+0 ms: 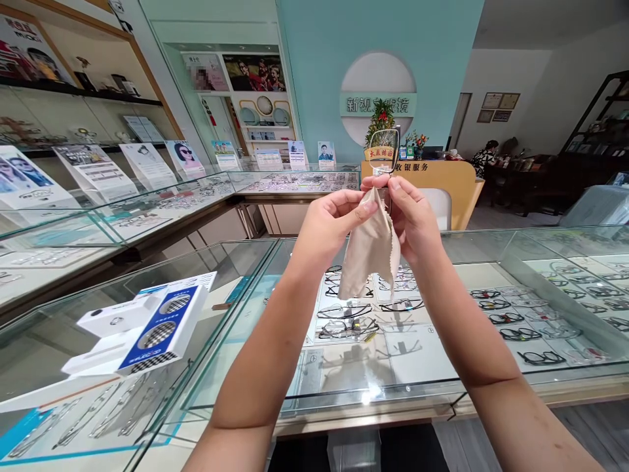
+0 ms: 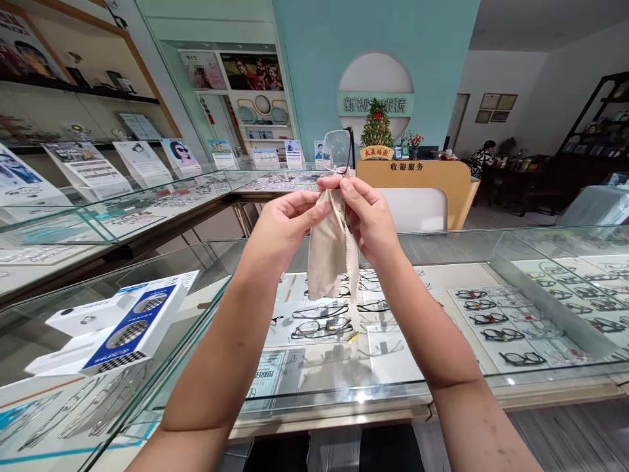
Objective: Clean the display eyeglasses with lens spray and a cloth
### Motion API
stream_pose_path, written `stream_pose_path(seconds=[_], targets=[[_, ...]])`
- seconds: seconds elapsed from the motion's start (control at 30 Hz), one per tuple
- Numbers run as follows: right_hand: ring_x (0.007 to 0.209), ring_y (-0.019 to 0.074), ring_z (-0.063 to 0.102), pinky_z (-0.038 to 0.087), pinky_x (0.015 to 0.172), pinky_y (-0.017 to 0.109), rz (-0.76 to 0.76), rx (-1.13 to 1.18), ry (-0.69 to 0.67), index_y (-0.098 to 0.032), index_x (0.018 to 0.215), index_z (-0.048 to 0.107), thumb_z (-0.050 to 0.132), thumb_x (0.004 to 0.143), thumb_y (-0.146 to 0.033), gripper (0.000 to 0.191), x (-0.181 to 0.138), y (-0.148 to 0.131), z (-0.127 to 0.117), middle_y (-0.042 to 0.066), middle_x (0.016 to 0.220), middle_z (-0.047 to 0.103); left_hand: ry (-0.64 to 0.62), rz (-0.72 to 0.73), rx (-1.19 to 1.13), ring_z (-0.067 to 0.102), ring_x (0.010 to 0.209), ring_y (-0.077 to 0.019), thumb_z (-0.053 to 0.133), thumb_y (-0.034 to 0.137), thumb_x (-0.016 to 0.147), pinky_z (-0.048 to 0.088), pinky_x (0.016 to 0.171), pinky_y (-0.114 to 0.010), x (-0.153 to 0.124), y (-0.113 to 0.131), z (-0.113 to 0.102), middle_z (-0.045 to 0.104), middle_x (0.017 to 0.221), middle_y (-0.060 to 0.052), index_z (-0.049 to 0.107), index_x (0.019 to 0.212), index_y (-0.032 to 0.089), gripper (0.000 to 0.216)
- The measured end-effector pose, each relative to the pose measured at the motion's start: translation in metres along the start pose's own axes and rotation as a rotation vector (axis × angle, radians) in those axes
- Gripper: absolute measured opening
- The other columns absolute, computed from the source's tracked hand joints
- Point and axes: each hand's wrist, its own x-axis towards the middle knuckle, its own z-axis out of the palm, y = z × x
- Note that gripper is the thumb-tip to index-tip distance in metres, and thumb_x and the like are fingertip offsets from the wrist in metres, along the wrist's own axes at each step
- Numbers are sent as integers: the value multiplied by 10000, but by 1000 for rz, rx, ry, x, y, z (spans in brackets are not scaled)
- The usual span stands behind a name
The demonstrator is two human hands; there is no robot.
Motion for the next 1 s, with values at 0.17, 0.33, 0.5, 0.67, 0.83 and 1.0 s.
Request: stream_pose_path(seconds=[0.17, 0.33, 0.5, 0.67, 0.83, 1.0], targets=[[1235, 257, 746, 648, 1022, 408, -4, 30, -42, -327, 1012, 821, 867, 881, -653, 354, 3, 4, -1, 20, 1305, 812, -112, -57, -91, 749, 866, -169, 969, 481, 829, 599, 859, -293, 4, 1, -3, 830, 978, -33, 874, 1032, 230, 337], [1226, 274, 746, 663, 976, 416, 26, 1, -13, -318, 999, 785, 872, 856, -686, 405, 4, 4, -4, 38, 1275, 806, -182, -57, -126, 743, 867, -148, 953, 436, 855, 603, 867, -274, 5, -2, -4, 822, 994, -26, 862, 1075, 233, 313], [1283, 282, 738, 658, 1030, 440, -5, 32, -19, -317, 1008, 768, 865, 855, -694, 418, 7, 8, -2, 44, 1258, 805, -181, -8, -62, 778, 983, -202, 1029, 490, 752, 614, 911, -308, 4, -7, 4, 834, 1141, -73, 819, 1185, 211, 556], [1324, 275, 735, 652, 1091, 463, 43, 98, -34, -329, 1077, 783, 841, 866, -692, 424, 9, 19, 3, 27, 1293, 812, 0, 91, -26, 781, 1063, -244, 1010, 590, 751, 611, 918, -334, 3, -17, 21, 829, 1169, -71, 795, 1215, 227, 627], [1337, 280, 739, 643, 1130, 449, 87, 123, -89, -310, 1074, 836, 884, 839, -647, 414, 6, 18, 8, 18, 1259, 838, 178, 180, 6, 768, 1013, -223, 856, 679, 909, 596, 886, -330, 2, -30, 29, 823, 1091, -54, 779, 1129, 238, 499], [1371, 291, 727, 628, 1154, 447, 100, 111, -110, -298, 1061, 855, 897, 843, -596, 371, 1, 10, 13, 29, 1287, 844, 307, 194, 72, 737, 885, -208, 714, 780, 975, 567, 745, -312, 4, -37, 28, 772, 880, -34, 744, 981, 240, 541]])
